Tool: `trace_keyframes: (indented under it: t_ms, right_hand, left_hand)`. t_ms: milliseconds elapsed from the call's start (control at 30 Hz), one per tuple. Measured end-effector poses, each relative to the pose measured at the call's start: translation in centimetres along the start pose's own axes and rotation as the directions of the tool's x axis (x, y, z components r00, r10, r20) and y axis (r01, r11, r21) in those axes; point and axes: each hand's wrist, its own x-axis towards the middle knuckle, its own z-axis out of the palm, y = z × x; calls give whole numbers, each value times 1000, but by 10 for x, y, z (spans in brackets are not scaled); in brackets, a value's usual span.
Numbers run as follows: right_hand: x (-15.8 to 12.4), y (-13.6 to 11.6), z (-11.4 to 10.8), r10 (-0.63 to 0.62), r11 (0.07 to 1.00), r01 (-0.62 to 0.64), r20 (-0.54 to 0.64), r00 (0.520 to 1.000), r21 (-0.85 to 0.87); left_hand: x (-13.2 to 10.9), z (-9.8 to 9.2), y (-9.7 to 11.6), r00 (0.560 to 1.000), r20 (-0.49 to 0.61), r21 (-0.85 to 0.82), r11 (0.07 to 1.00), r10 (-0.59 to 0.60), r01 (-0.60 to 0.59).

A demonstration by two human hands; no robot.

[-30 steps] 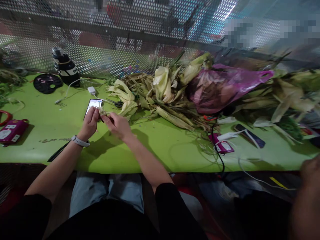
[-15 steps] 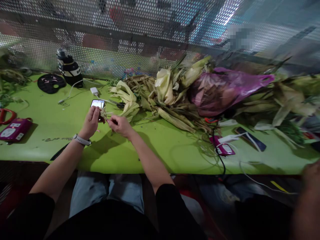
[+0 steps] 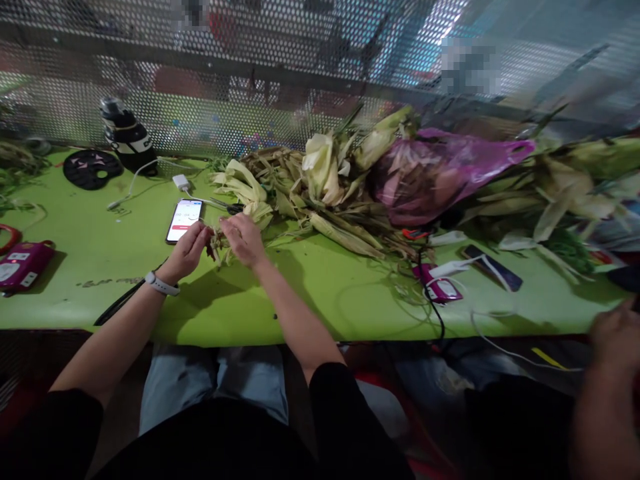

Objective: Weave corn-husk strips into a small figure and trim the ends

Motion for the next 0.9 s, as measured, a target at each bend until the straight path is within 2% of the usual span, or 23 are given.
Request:
trace_keyframes:
  t_ms: [67,133,200,267,533,733,833,900]
  right_hand:
    - [-1,1,4,124,986,-139,150,981,94]
    - [-2,2,8,224,943,-277,266,938,186]
    - [-2,2,9,275,889,-377,356,893,260]
    - [-1,2,10,293,851,-426,395,870,307]
    - [0,7,9,270,886,-377,360,893,271]
    - [0,12,13,211,946,-254,217,953,199]
    - [0,12,13,208,964,-225,124,970,144]
    - [0,12,12,213,962,-228,108,971,147]
  left_hand:
    - [-1,2,3,999,38,8,1000,8,-8]
    - [-1,3,5,998,58,-3,1000,4,-4]
    - [-1,3,5,997,73,-21,1000,-5,7]
    - [-1,2,4,996,86,-34,999,-14,17]
    - [-2,2,1,993,107,-25,998,-56,59]
    - [-3,3,3,987,130,-14,995,-95,97]
    - [-4,5,7,984,143,-37,993,-103,110]
    - [-5,6,8,986,137,-62,993,-95,105]
